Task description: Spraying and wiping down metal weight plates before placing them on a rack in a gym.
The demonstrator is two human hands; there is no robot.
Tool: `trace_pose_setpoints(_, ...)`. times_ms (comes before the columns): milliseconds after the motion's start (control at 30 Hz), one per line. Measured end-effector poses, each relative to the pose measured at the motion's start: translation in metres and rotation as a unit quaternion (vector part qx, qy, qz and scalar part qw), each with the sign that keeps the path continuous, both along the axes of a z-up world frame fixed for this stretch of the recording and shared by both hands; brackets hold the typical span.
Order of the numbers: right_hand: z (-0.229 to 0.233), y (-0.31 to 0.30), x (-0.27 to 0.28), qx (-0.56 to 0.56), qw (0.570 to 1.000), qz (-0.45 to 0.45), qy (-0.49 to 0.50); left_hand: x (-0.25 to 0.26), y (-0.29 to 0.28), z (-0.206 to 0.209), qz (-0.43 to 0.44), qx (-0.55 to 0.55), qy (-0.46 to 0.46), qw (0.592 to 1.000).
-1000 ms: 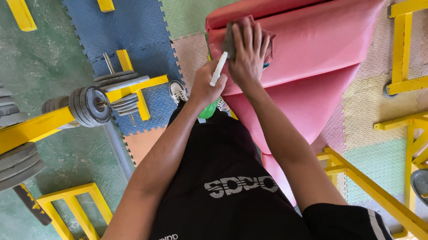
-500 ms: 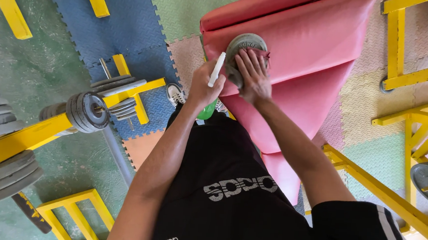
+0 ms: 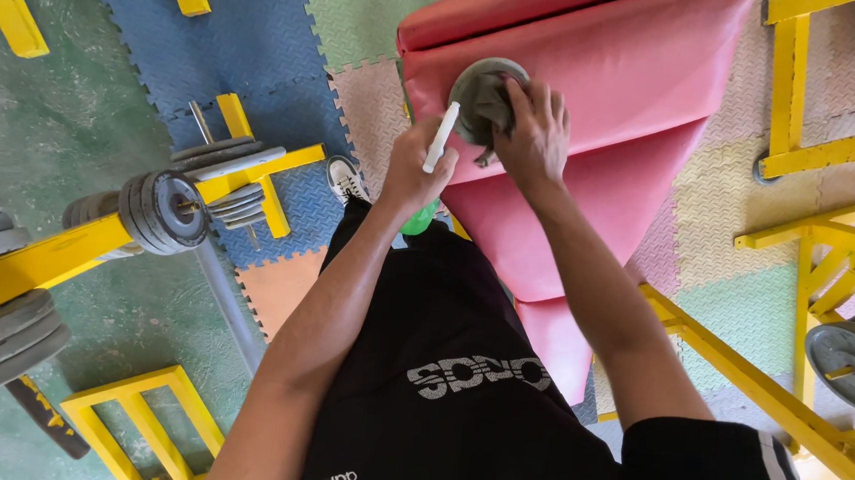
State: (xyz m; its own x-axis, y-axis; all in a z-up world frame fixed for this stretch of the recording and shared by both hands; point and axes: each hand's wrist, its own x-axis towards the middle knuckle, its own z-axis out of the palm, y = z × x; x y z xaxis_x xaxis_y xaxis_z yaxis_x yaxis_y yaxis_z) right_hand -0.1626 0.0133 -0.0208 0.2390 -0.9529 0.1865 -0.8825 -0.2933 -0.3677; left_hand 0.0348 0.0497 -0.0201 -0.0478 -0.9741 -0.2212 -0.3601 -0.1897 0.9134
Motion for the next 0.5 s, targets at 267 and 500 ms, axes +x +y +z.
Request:
trace_pose_setpoints(267, -0.022, -0.001, 0.012, -0.002, 0.992, -0.119, -0.048, 0.007, -0.002, 0.005, 0.008, -0.064, 0.048, 0.997)
trace_pose_setpoints(500, -0.018, -0.019, -0.001, -0.013, 0.999, -0.033, -0.038, 0.007, -0.008, 0.008, -0.003, -0.076, 0.027, 0.997)
